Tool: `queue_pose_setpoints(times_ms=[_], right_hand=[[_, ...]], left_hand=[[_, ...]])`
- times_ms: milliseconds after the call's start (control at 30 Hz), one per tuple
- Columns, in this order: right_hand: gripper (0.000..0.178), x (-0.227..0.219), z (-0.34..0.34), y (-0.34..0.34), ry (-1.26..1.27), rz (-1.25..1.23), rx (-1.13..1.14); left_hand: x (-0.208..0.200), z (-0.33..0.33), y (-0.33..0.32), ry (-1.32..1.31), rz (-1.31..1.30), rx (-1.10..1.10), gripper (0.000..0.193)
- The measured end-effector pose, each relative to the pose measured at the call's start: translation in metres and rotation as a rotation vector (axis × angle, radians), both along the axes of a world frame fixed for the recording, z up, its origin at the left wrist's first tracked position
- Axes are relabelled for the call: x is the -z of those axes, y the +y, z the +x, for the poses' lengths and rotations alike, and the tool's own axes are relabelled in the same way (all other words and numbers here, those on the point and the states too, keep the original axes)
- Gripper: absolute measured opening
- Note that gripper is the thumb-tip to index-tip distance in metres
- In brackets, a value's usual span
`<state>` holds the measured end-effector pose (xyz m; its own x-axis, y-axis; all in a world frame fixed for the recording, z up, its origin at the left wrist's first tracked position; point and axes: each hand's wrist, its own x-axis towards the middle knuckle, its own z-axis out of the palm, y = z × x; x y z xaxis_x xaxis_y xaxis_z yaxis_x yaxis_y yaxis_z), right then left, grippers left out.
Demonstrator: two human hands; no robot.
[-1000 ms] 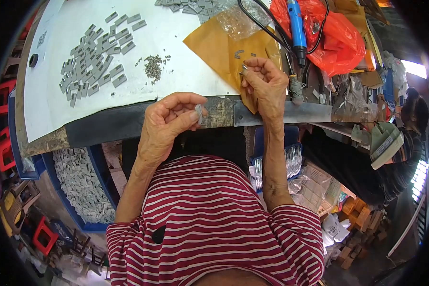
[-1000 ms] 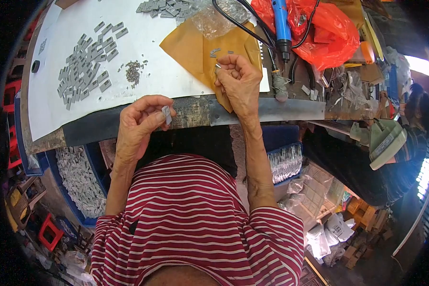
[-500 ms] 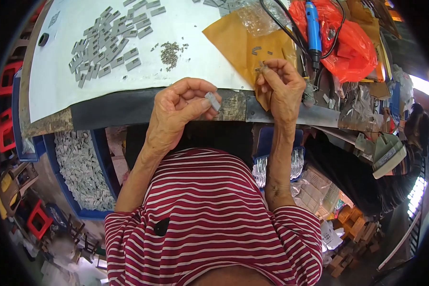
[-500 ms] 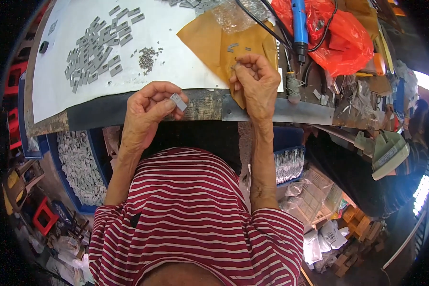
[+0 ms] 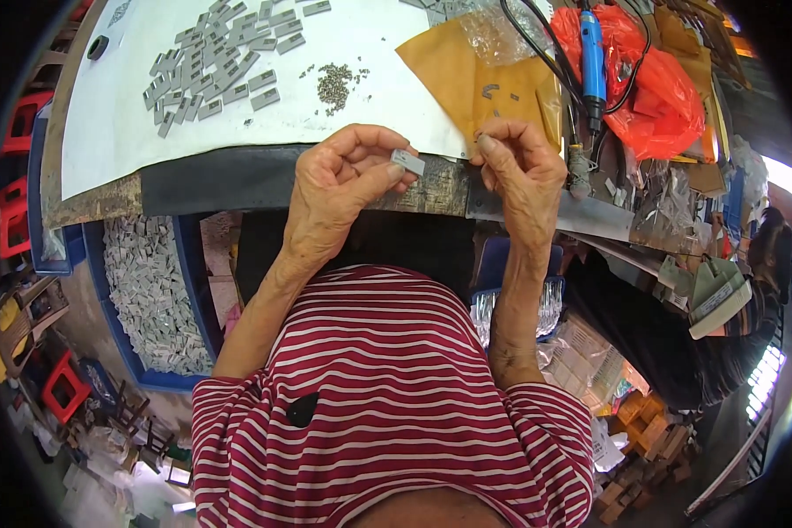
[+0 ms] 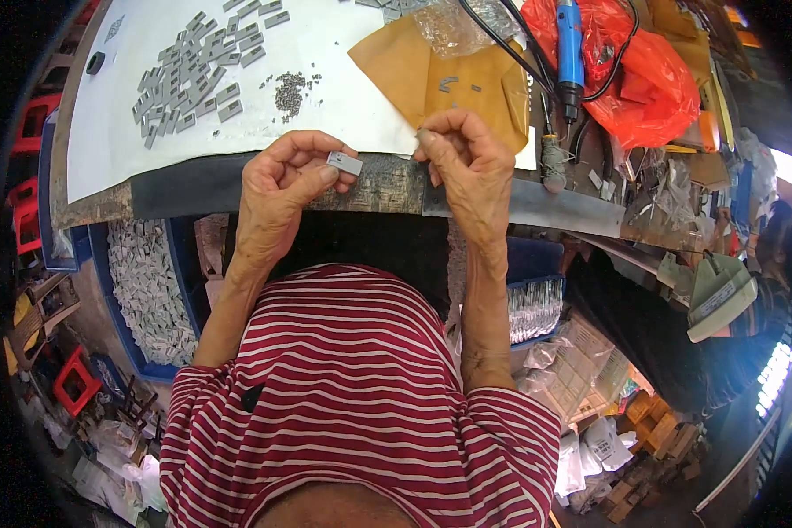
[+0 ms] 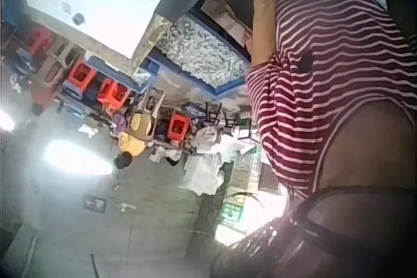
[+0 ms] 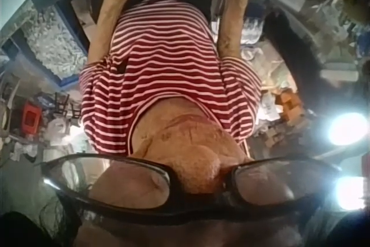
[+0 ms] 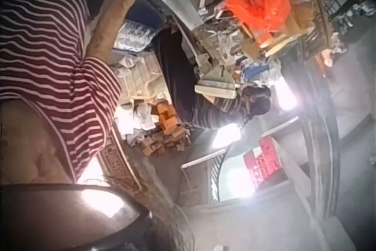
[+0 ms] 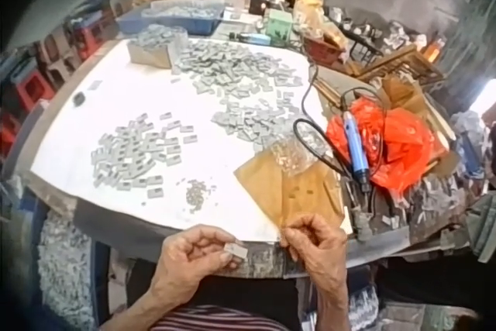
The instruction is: Assembling small metal hardware parts by manually inserting tiny pins into pre-cut slots on a workbench.
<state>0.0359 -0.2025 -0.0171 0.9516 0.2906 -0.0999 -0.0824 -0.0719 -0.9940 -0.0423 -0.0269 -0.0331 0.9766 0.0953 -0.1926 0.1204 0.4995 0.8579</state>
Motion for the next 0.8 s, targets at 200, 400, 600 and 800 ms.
queue_pose_setpoints(times_ms=[200,400,600,800], right_hand=[[0.008,-0.006,-0.017,0.014,0.067,-0.031,-0.041],[0.007,0.001,-0.024,0.028,0.156,0.136,-0.107],[0.006,0.002,-0.028,0.029,0.136,0.087,-0.139],[0.007,0.001,-0.029,0.027,0.125,0.094,-0.112]], left_hand=[[0.001,0.000,-0.001,-0.009,-0.004,0.003,0.021],[-0.001,-0.001,0.001,0.044,0.019,0.038,0.024],[-0.002,-0.002,0.002,0.016,0.001,0.040,0.026],[-0.003,-0.001,0.001,-0.012,-0.067,0.059,0.023]])
